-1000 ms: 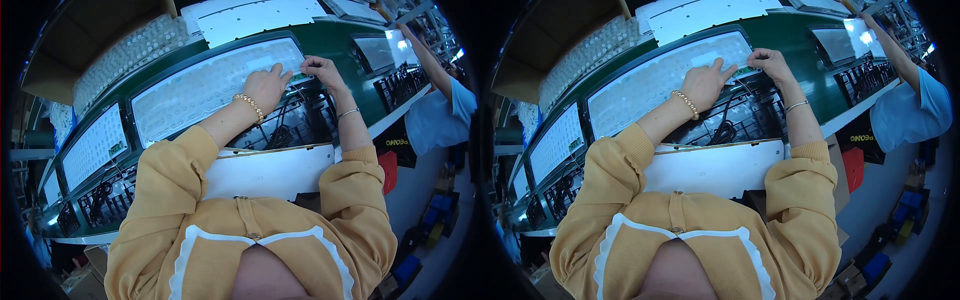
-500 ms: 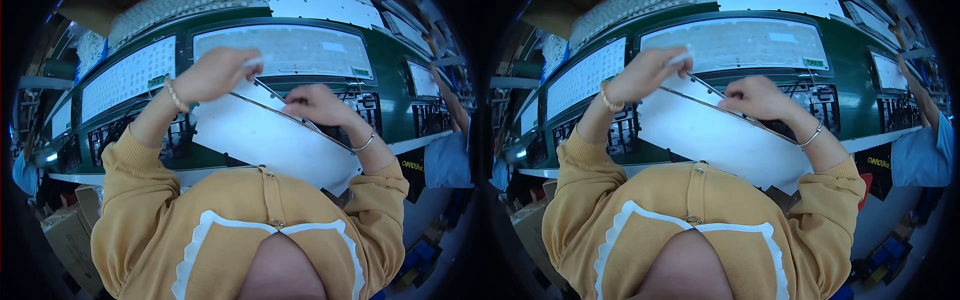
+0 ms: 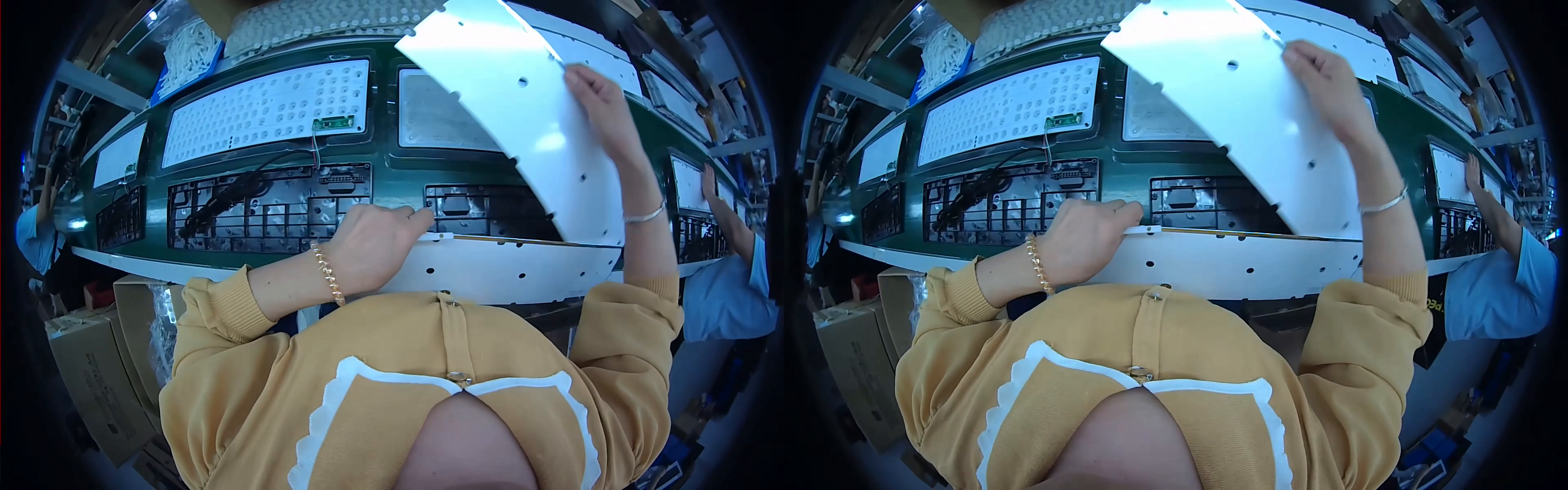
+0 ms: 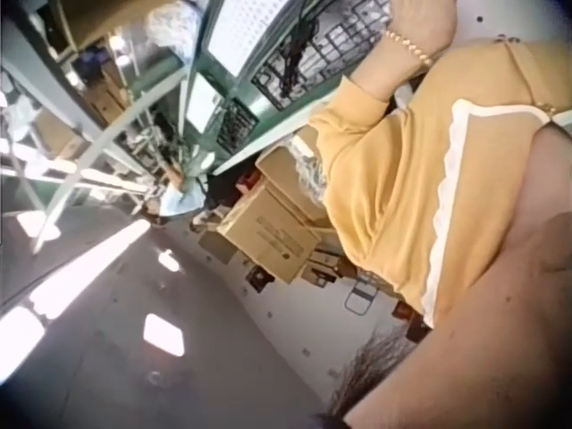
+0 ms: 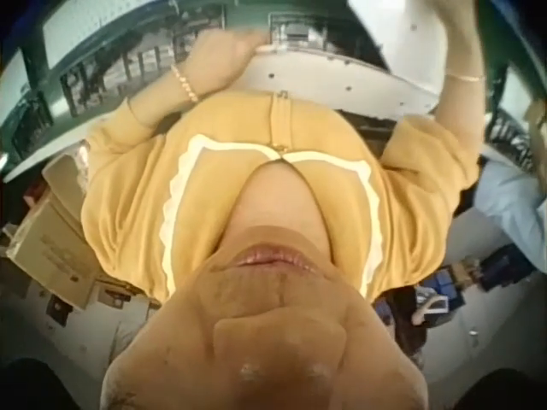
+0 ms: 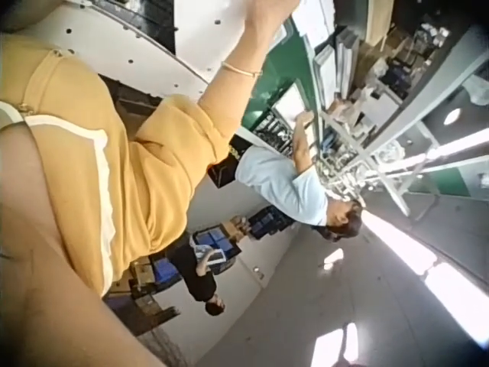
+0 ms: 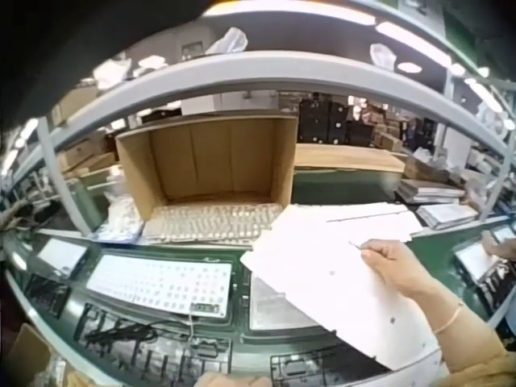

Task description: Assembling electronic components and applying stickers on an assembly line.

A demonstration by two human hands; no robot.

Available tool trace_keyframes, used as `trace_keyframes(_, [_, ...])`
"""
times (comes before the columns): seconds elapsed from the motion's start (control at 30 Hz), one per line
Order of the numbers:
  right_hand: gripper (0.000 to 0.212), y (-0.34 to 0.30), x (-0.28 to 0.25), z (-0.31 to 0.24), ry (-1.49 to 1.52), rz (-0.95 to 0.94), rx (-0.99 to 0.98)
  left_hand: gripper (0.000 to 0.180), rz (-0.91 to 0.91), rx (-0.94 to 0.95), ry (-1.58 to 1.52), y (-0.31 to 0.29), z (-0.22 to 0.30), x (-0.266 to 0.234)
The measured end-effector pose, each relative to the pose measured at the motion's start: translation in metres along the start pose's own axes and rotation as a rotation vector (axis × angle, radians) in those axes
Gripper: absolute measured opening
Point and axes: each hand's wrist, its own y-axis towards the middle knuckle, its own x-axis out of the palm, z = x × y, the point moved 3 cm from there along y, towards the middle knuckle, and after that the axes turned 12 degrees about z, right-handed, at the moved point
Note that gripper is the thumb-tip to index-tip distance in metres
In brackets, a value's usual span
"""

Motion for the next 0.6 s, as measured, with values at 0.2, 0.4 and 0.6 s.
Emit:
trace_keyframes(0.2, [0.035,0.053,0.039,-0.011,-0.182,-0.116,0.006,0.005,0.357,-0.012,0.034,-0.046,-0.062,-0.069])
trace_keyframes(0.4, [0.036,0.042,0.119,-0.003,-0.736,-0.358,-0.348,0.006,0.118,-0.167,0.298,-0.134,-0.153,-0.119])
trace_keyframes(0.6, [0.034,0.086,0.191,-0.061,-0.638,-0.187,-0.278,0.007,0.414,-0.259,0.005,-0.163,-0.249,-0.128])
